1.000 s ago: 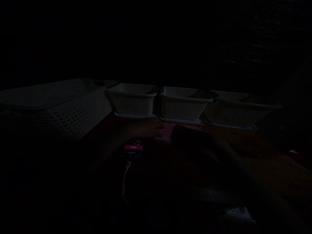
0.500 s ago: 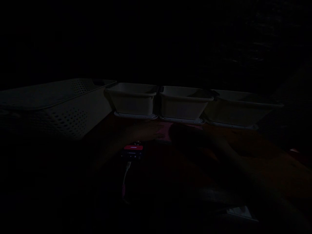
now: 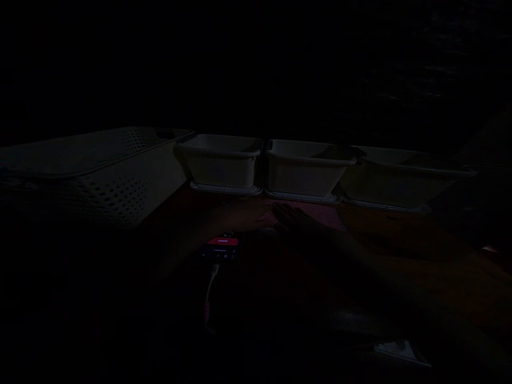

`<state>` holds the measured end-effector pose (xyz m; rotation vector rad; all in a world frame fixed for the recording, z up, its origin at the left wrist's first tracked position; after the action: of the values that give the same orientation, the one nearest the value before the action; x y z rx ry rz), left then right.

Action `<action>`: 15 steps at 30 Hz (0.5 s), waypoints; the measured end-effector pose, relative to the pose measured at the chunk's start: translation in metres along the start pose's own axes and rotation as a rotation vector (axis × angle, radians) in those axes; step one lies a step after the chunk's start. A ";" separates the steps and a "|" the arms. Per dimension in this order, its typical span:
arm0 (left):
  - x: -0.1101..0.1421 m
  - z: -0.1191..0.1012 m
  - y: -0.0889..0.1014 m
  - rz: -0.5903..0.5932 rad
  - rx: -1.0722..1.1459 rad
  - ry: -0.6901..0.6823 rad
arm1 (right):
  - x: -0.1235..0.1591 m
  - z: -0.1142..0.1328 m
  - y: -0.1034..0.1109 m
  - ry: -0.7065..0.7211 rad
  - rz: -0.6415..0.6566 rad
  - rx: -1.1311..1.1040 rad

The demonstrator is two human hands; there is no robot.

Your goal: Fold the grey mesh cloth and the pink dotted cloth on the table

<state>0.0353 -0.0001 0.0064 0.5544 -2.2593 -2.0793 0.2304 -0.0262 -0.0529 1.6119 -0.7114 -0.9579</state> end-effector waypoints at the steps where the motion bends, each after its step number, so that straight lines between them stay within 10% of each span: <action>1: 0.001 0.000 0.000 -0.008 -0.002 0.006 | 0.001 -0.001 -0.001 0.005 0.008 0.011; 15: 0.008 0.011 -0.009 0.062 -0.132 0.033 | 0.003 -0.010 0.020 -0.191 0.073 -0.018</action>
<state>0.0272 0.0082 -0.0055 0.5009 -2.0749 -2.1532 0.2415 -0.0282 -0.0333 1.4813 -0.8838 -1.0711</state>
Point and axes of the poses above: each hand's wrist, its own x-axis away from the middle knuckle, its own y-axis out of the back of the hand, z = x × y, the point moved 2 cm from there along -x, towards the middle knuckle, and after that the axes turned 11 degrees about -y, right-handed, at the moved point
